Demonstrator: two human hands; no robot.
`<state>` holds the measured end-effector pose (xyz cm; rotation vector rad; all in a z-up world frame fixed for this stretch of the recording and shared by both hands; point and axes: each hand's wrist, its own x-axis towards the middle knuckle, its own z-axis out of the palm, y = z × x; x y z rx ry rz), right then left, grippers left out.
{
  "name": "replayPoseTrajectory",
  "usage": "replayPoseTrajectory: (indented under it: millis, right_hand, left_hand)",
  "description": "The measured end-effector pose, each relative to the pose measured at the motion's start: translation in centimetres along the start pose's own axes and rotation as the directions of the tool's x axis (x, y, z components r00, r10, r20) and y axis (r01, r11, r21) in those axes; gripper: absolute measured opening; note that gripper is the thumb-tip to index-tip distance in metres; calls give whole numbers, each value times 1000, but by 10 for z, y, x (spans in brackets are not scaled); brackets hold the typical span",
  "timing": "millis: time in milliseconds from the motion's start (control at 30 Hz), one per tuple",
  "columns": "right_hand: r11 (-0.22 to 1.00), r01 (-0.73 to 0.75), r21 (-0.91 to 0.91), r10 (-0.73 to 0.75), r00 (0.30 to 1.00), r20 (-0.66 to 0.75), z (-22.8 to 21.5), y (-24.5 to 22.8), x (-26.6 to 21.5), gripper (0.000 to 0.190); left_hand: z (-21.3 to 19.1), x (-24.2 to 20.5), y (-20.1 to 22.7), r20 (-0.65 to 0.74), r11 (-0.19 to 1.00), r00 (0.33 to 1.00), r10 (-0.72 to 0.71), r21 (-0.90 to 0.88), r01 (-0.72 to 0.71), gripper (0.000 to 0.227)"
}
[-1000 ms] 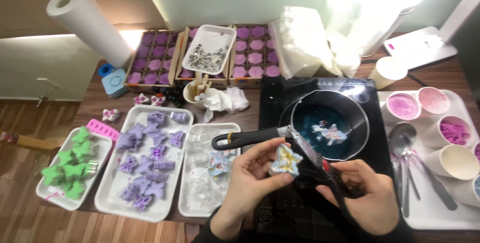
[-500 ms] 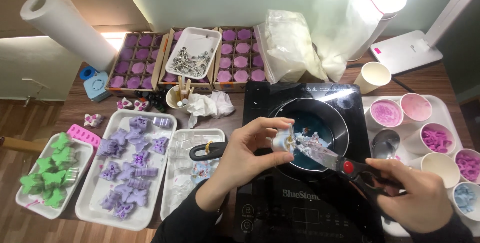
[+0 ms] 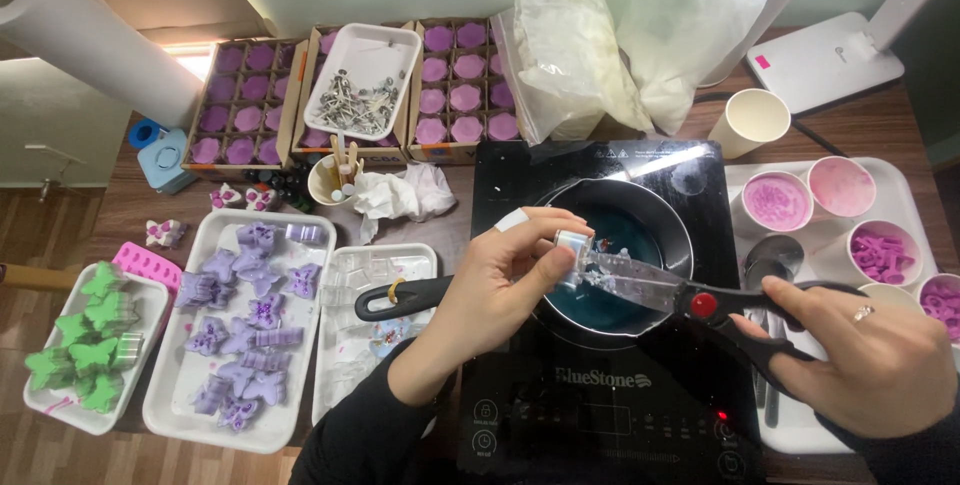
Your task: The person trims excess wax from decorative butterfly-shaped candles using scissors, holding each candle over a pot of melted wax on an induction cooker so trimmed pieces fall in. They place trimmed candles on a tray and pick up the next untrimmed candle to continue.
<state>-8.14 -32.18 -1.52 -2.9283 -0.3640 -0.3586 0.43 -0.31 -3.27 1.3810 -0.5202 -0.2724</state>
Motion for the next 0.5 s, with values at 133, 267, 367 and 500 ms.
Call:
replayPoseTrajectory:
  millis: [133,267,367,500]
  right_hand:
    - [999,39,-9,-39,998,47,5,13,-1,46]
    - [995,93,-35,-93,996,11,0,5,5,50]
    - [991,127,-44,-129,991,-40,-1,-2,6,45]
    - [995,79,-62,-81,996,-28,-5,-17,8,46]
  left_hand:
    - [4,8,10,-16,982,992,-123,140,124,37]
    - [10,10,9,-1,989,991,-130,67,130,35]
    - [13,13,8,-57,981,990,-126,141,133,33]
    - [14,16,6,-96,972,995,-27,228,48,32]
